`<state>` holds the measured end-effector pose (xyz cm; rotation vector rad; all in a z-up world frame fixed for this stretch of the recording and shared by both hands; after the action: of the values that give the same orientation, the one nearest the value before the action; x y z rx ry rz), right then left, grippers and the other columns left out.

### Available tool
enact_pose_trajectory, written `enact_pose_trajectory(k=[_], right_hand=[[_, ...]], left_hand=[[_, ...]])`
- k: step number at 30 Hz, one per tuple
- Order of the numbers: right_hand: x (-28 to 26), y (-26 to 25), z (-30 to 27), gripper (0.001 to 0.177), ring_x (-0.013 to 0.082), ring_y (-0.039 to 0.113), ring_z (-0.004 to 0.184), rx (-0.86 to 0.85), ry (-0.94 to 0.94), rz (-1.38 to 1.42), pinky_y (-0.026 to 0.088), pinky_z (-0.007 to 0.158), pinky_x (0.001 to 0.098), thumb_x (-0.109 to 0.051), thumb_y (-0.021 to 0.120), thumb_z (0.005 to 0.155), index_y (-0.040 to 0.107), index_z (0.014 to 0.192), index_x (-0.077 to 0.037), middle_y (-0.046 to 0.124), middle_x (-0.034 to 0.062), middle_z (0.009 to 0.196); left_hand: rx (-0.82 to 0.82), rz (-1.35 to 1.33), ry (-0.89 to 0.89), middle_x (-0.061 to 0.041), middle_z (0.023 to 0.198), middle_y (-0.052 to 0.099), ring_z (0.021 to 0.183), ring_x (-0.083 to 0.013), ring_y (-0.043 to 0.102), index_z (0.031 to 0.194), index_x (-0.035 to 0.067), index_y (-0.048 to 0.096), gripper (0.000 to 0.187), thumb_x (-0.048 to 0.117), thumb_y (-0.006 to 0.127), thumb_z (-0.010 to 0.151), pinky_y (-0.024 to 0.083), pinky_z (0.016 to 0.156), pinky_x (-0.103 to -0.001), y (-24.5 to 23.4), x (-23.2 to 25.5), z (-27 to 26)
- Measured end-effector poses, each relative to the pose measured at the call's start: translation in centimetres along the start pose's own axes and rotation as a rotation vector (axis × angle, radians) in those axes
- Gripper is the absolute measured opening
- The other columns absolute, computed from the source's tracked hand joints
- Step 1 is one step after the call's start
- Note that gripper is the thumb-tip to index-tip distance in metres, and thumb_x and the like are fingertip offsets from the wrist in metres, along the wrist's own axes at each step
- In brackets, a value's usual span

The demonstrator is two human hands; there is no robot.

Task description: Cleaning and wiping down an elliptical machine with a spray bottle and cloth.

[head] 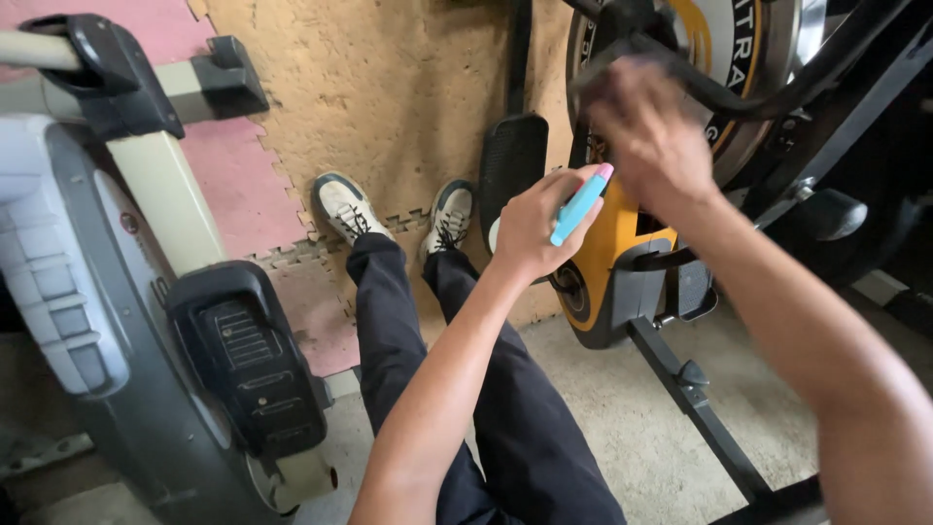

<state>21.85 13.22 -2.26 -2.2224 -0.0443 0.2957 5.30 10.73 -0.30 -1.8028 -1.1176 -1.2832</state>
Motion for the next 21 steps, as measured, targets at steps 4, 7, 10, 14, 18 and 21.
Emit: enact_pose_trajectory(k=[4, 7, 10, 14, 18, 21], right_hand=[[4.8, -0.7, 0.7, 0.062, 0.0428, 0.06, 0.116, -0.165, 0.22, -0.94, 0.053, 0.093, 0.0486, -0.028, 0.07, 0.084, 0.06, 0.142, -0.01, 0.053, 0.0271, 0.138], [9.1, 2.9, 1.8, 0.063, 0.032, 0.064, 0.094, -0.127, 0.227, -1.027, 0.052, 0.086, 0.0427, -0.022, 0.067, 0.101, 0.055, 0.159, -0.004, 0.063, 0.0225, 0.113], [10.7, 4.0, 4.1, 0.062, 0.0332, 0.067, 0.089, -0.054, 0.25, -1.11, 0.053, 0.08, 0.0426, -0.042, 0.061, 0.094, 0.057, 0.148, -0.011, 0.07, 0.0221, 0.107], [14.0, 7.6, 7.7, 0.032, 0.0367, 0.068, 0.092, -0.067, 0.284, -0.81, 0.051, 0.077, 0.0462, -0.023, 0.066, 0.105, 0.063, 0.124, 0.003, 0.073, 0.0214, 0.099], [17.1, 12.5, 9.0, 0.044, 0.0406, 0.067, 0.098, 0.053, 0.394, -0.541, 0.052, 0.076, 0.051, -0.014, 0.074, 0.094, 0.063, 0.133, 0.003, 0.072, 0.026, 0.109], [11.1, 10.9, 7.8, 0.047, 0.0426, 0.059, 0.12, 0.236, 0.284, -0.744, 0.05, 0.096, 0.0521, -0.006, 0.073, 0.092, 0.06, 0.137, -0.002, 0.065, 0.0245, 0.124]], left_hand=[[-0.004, 0.005, 0.014, -0.002, 0.113, 0.075, 0.093, -0.0214, 0.077, 0.131, 0.02, 0.068, 0.034, 0.037, 0.061, 0.101, 0.062, 0.075, -0.032, -0.4, 0.8, 0.2], [0.001, 0.01, 0.009, -0.001, 0.11, 0.076, 0.091, -0.0207, 0.077, 0.13, 0.02, 0.069, 0.034, 0.037, 0.062, 0.101, 0.062, 0.075, -0.032, -1.0, 0.8, 0.0], [0.012, 0.003, 0.013, -0.002, 0.109, 0.075, 0.092, -0.0224, 0.076, 0.131, 0.02, 0.069, 0.034, 0.036, 0.062, 0.102, 0.062, 0.076, -0.033, -1.3, 0.4, -0.4], [0.0, 0.015, -0.045, -0.003, 0.108, 0.075, 0.089, -0.0225, 0.076, 0.13, 0.02, 0.07, 0.035, 0.035, 0.062, 0.1, 0.061, 0.075, -0.033, -1.4, -1.1, -0.7], [0.068, -0.038, -0.077, -0.005, 0.109, 0.074, 0.092, -0.0263, 0.075, 0.127, 0.018, 0.07, 0.032, 0.033, 0.065, 0.099, 0.06, 0.078, -0.036, -1.9, -2.9, -1.8], [0.103, -0.022, -0.118, -0.005, 0.109, 0.075, 0.094, -0.0272, 0.075, 0.126, 0.018, 0.07, 0.031, 0.033, 0.065, 0.1, 0.06, 0.079, -0.037, -1.9, -5.3, -2.7]])
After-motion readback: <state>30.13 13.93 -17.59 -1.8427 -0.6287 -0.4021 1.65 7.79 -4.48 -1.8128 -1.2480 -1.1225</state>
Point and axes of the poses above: each hand's wrist, its own z-axis towards the middle knuckle, its own y-axis out of the palm, x = y × z, the point moved 9 cm from there along z, towards the middle knuckle
